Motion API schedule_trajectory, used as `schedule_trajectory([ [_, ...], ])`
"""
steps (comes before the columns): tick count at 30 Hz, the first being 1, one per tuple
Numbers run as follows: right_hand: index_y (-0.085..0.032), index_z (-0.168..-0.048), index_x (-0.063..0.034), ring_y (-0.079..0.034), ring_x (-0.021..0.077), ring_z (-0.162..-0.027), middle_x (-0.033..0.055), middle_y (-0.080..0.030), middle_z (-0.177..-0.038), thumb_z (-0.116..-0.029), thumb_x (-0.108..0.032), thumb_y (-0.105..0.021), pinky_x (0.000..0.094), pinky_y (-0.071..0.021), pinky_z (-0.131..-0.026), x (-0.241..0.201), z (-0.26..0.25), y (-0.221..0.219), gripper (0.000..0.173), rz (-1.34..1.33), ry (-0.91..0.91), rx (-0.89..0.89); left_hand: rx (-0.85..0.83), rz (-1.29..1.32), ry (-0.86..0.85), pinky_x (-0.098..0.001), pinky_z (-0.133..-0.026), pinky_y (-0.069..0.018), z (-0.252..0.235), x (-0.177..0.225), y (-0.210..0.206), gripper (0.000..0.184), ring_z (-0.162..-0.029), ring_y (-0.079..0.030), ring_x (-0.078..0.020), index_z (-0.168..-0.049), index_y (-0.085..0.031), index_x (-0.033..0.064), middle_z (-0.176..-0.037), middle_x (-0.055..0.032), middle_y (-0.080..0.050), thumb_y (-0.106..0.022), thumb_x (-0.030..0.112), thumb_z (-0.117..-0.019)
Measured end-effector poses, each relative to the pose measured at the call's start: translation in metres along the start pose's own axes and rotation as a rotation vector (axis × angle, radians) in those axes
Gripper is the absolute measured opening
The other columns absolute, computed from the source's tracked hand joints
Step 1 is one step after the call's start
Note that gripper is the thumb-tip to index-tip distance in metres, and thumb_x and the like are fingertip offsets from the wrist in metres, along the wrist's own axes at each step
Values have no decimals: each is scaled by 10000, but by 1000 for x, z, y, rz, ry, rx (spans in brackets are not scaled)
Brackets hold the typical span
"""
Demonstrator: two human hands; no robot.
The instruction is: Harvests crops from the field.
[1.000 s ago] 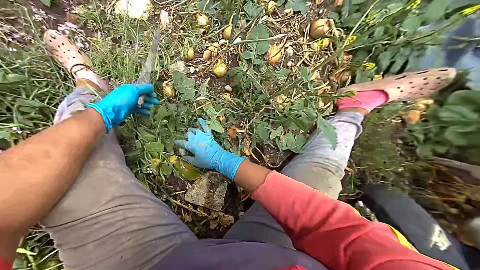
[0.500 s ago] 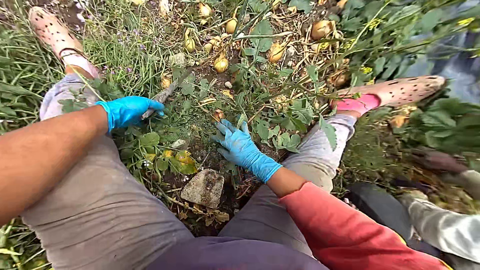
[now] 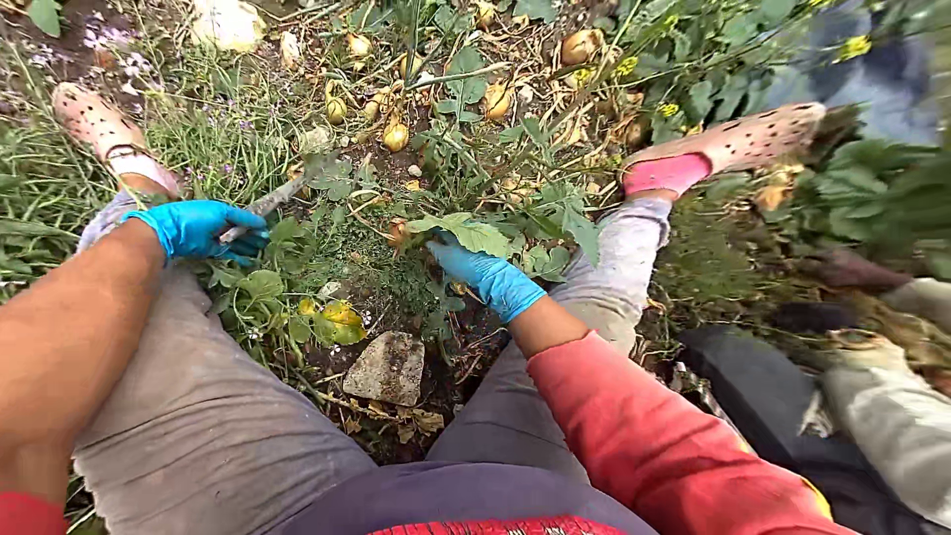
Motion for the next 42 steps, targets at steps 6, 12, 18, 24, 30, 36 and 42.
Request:
schedule_trajectory([
  [6,-582,-1450,-100,-604,471,-1269,210,-624,-1415,-1114,-192,-371,698,-459,-998,-32,16,27,407,440,89,231,211,-1,-276,-363,-839,-596,84,40,-41,335,-952,-724,-163,-1203,-677,112,-1047,-29,-746,-527,366,-1044],
  [12,-706,-1176,-101,-680,379,-1119,170,-722,-1154,-922,-623,-641,656,-528,-906,-53,-29,20,584,353,100,232,153,530,-601,-459,-875,-605,190,-10,-156,356,-1069,-702,-280,-1299,-609,74,-1266,-127,-682,-395,269,-1094],
  [18,-730,-1097,-37,-655,451,-1149,245,-701,-1172,-989,-557,-580,702,-505,-892,-73,-45,5,552,639,43,37,187,673,-509,-352,-640,-594,137,-81,-202,236,-669,-653,-193,-1238,-638,42,-826,-108,-672,-528,161,-1066],
  [24,-720,-1140,-53,-660,429,-1141,228,-706,-1147,-1035,-497,-548,683,-499,-945,-53,-49,9,488,533,104,-58,155,619,-374,-332,-642,-584,118,-71,-182,265,-682,-656,-180,-1244,-660,61,-836,-100,-678,-561,219,-1057],
  [30,-645,-1336,-36,-661,253,-1199,173,-691,-1279,-1037,-323,-619,444,-530,-1054,18,-23,-3,414,89,380,73,93,618,-361,-335,-662,-597,115,-75,-181,239,-707,-682,-182,-1213,-667,69,-844,-97,-698,-574,218,-1051],
  [36,-644,-1145,-62,-631,161,-995,82,-666,-1066,-1059,-312,-581,407,-527,-911,24,38,66,272,-432,167,199,29,591,-355,-325,-661,-587,120,-73,-184,246,-713,-669,-174,-1221,-658,60,-863,-97,-690,-557,214,-1057],
  [42,-674,-1149,-56,-672,191,-969,93,-704,-1038,-991,-285,-690,439,-554,-909,26,18,50,278,-338,216,201,44,552,-341,-323,-649,-591,117,-72,-189,251,-703,-682,-179,-1213,-678,58,-856,-103,-707,-563,213,-1052],
])
Point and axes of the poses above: each hand's wrist, its own z-axis away from the middle knuckle, its own y-axis out of the back of the hand, x = y × z, the point moved 3 cm from there along -z, towards the middle knuckle
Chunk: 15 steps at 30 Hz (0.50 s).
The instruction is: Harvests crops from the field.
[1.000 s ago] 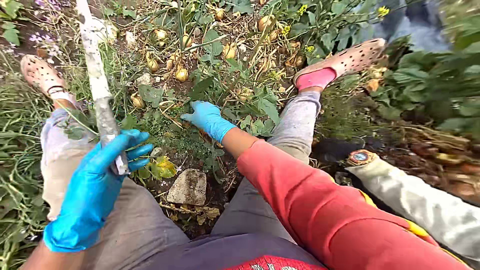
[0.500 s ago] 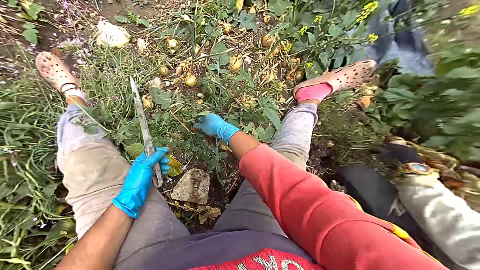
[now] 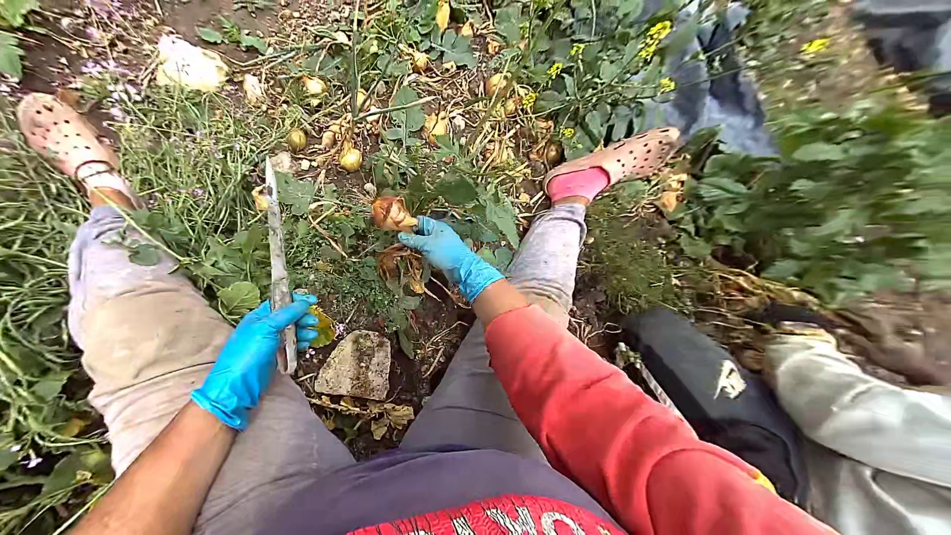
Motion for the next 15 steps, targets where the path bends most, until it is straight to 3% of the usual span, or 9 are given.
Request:
schedule_trajectory([
  [3,-683,-1198,-95,-675,361,-1101,182,-711,-1143,-1010,-321,-618,638,-525,-946,22,-15,-30,302,348,-97,41,33,-36,6,-331,-659,-598,-4,-4,2,247,-708,-687,-185,-1205,-684,62,-873,-103,-712,-576,217,-1047],
  [5,-589,-1413,-156,-588,386,-1303,186,-637,-1375,-1054,-330,-512,671,-455,-1060,20,-10,-44,406,421,-161,61,49,-43,15,-326,-655,-592,-6,-5,2,248,-705,-681,-182,-1208,-684,61,-866,-99,-704,-577,215,-1046],
  [7,-529,-1495,-162,-545,402,-1356,201,-587,-1447,-1062,-336,-490,680,-427,-1096,15,-5,-51,469,458,-193,71,65,-52,25,-330,-662,-600,-6,-5,2,241,-710,-689,-185,-1198,-684,67,-865,-96,-706,-594,223,-1039],
  [10,-656,-1276,-39,-649,462,-1180,253,-680,-1252,-1050,-302,-535,704,-511,-929,-5,2,-53,367,722,-187,-1,73,-58,22,-325,-645,-592,-13,-6,1,242,-695,-687,-185,-1194,-679,56,-850,-102,-710,-600,221,-1035],
  [13,-693,-1207,-11,-643,474,-1170,258,-674,-1254,-985,-139,-580,713,-518,-900,-10,11,-57,279,826,-226,-89,88,-83,33,-328,-627,-589,-22,-11,-1,271,-686,-690,-190,-1225,-673,68,-860,-109,-716,-612,246,-1030],
  [15,-691,-1204,-24,-644,460,-1180,244,-673,-1266,-998,-152,-560,711,-514,-909,-4,15,-55,275,838,-185,-128,88,-99,40,-330,-626,-586,-26,-14,-4,272,-687,-691,-192,-1227,-665,72,-863,-112,-719,-612,251,-1030],
])
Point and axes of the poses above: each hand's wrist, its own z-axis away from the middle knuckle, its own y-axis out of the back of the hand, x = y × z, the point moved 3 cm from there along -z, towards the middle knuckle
